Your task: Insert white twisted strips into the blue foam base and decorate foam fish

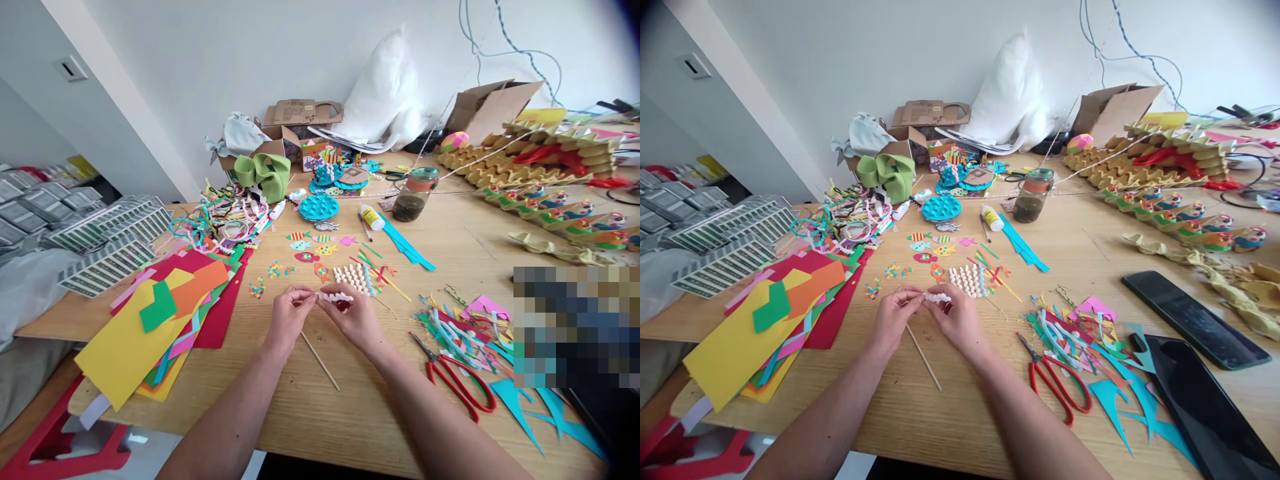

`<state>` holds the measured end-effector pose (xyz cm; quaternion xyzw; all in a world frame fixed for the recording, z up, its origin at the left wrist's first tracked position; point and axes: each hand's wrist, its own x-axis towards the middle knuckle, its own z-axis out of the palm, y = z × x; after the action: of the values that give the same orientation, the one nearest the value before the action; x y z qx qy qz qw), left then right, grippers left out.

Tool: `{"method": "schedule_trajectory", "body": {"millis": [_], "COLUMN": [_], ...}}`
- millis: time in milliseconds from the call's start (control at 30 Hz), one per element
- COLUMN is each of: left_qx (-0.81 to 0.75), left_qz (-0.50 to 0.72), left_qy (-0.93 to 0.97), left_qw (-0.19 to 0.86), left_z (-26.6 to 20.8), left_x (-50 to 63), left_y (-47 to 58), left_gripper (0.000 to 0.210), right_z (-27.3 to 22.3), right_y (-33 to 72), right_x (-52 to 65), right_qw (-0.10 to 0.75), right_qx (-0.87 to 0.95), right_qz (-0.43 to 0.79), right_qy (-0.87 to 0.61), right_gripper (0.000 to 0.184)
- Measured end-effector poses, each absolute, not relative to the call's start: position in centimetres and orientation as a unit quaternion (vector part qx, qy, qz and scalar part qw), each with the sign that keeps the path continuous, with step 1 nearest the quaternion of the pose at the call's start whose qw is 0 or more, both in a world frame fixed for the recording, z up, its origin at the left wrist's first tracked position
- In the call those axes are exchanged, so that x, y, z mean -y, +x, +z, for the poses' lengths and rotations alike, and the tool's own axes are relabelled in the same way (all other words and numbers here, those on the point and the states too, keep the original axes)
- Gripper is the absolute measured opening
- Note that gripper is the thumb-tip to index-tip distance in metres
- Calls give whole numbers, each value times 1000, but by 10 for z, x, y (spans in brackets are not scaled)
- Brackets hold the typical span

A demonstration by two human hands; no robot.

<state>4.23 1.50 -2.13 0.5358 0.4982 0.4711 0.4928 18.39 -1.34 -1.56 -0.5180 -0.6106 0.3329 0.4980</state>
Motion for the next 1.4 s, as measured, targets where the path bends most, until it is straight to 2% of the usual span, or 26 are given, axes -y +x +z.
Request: {"method": "schedule_trajectory", "body": {"millis": [167, 367, 867, 1400], "left_qx": [-487, -484, -498, -532], "left_qz": [477, 470, 463, 450], "left_qy": [572, 583, 574, 538], "left_qw": [457, 453, 456, 474], "left_z": [-23, -22, -27, -26], "left_x": [-14, -11, -11, -7], "left_y": [40, 41, 42, 47], "left_gripper": [14, 14, 13, 13], "right_z": [-17, -17, -15, -18], "right_y": [183, 183, 184, 183], "right_x": [17, 19, 20, 18], "right_qw": [494, 459, 394, 370], "right_qx": [678, 719, 743, 739], "right_qz": [200, 141, 150, 164], "right_qy": [-507, -503, -520, -539], "right_gripper": [11, 14, 13, 16]}}
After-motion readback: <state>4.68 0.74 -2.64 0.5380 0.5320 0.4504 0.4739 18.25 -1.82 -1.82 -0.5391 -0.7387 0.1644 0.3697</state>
